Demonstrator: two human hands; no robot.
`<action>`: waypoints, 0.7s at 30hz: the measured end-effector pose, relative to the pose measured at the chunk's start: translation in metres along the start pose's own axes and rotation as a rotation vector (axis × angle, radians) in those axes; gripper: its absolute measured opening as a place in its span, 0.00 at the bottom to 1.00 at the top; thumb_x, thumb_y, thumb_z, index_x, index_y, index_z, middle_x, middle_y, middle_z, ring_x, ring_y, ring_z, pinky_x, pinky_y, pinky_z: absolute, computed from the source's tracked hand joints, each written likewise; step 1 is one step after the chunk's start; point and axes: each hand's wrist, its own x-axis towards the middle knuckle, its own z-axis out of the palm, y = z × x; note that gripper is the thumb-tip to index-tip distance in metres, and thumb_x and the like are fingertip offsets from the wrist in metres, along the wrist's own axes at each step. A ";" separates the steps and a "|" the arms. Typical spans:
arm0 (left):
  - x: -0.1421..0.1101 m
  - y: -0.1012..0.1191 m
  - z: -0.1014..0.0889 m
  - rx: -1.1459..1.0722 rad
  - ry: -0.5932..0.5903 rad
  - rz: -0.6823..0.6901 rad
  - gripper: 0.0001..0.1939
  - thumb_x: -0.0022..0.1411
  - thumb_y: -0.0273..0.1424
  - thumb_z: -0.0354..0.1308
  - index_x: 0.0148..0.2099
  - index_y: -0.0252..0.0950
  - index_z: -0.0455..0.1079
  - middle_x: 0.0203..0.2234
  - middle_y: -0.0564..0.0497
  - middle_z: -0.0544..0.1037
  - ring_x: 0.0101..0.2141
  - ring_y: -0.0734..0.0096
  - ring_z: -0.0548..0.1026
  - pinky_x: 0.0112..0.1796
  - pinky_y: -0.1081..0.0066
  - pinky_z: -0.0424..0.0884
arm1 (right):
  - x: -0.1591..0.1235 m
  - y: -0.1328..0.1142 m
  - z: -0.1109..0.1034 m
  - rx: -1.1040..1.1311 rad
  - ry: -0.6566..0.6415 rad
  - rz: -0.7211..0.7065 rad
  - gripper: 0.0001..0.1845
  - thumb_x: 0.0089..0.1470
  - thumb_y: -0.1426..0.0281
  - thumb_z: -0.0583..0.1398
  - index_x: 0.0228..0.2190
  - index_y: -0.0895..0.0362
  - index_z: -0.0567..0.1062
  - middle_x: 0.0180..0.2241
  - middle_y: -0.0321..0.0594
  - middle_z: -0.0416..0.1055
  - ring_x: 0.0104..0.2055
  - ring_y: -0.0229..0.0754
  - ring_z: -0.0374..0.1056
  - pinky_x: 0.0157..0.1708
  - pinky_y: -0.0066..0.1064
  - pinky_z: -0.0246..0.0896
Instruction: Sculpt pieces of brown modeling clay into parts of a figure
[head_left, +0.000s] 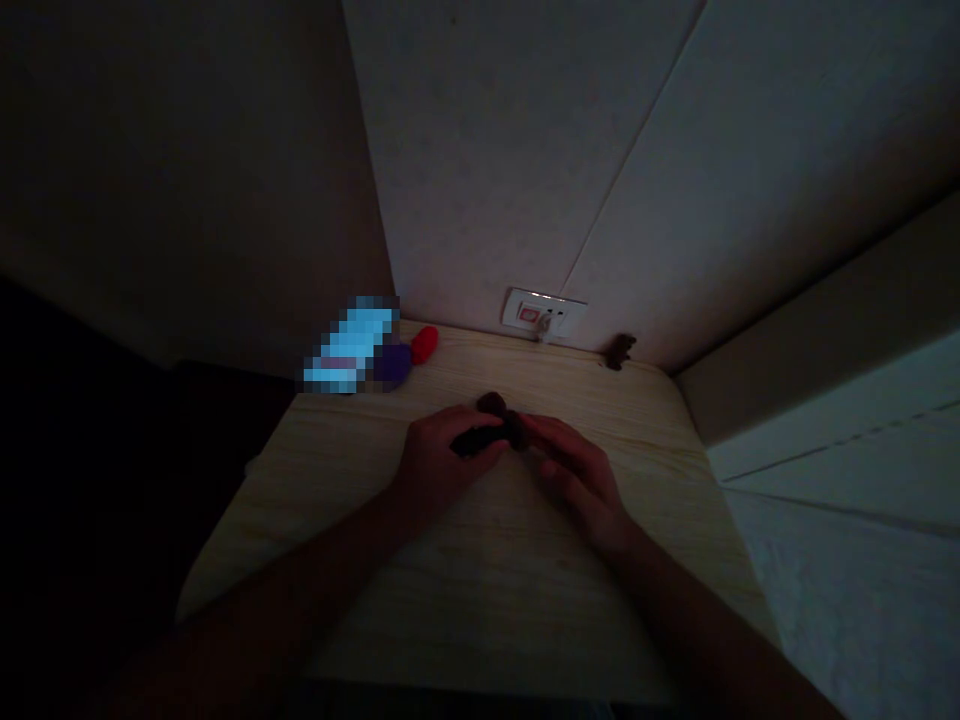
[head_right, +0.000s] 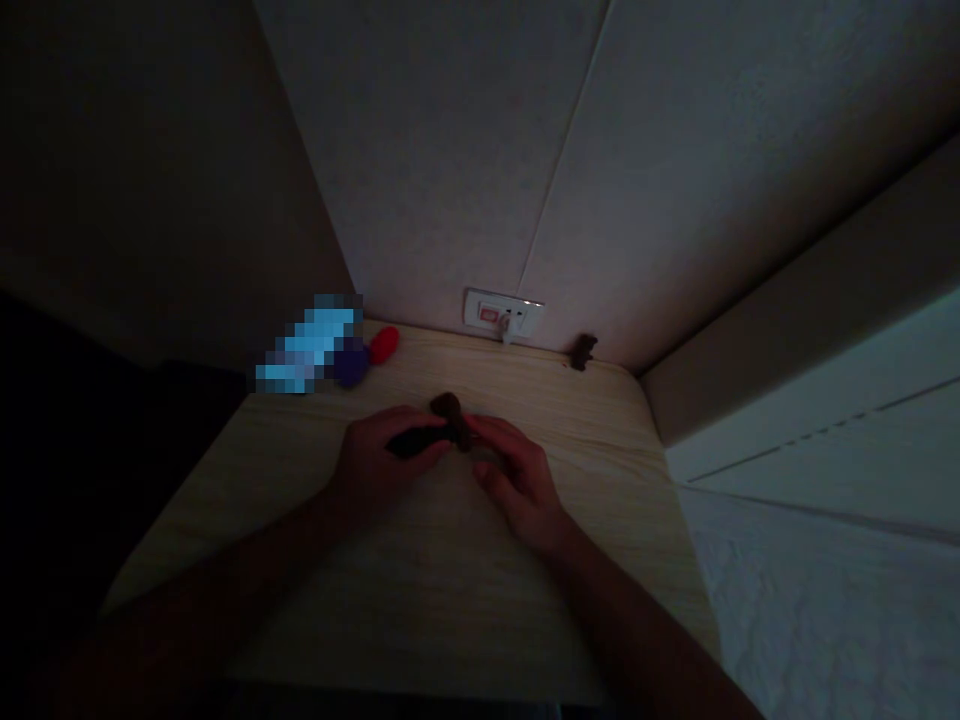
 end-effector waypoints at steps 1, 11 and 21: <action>0.000 0.000 0.000 -0.001 0.001 0.003 0.10 0.57 0.31 0.68 0.43 0.39 0.80 0.36 0.49 0.84 0.37 0.63 0.82 0.41 0.65 0.77 | 0.000 0.000 0.000 0.003 -0.001 -0.001 0.23 0.63 0.55 0.59 0.58 0.44 0.74 0.59 0.42 0.72 0.61 0.54 0.67 0.61 0.52 0.63; 0.001 -0.001 0.001 0.014 0.068 -0.045 0.10 0.58 0.30 0.68 0.43 0.39 0.79 0.36 0.50 0.83 0.37 0.65 0.81 0.41 0.67 0.76 | -0.005 -0.004 0.008 0.161 -0.059 0.071 0.31 0.63 0.57 0.60 0.65 0.43 0.64 0.67 0.39 0.63 0.69 0.54 0.59 0.70 0.55 0.50; 0.000 -0.002 0.001 0.027 0.065 -0.015 0.11 0.56 0.28 0.69 0.43 0.37 0.80 0.36 0.49 0.84 0.37 0.65 0.81 0.42 0.67 0.76 | -0.003 -0.001 0.006 0.083 -0.055 0.013 0.28 0.63 0.58 0.60 0.63 0.44 0.68 0.66 0.41 0.64 0.67 0.55 0.61 0.68 0.57 0.53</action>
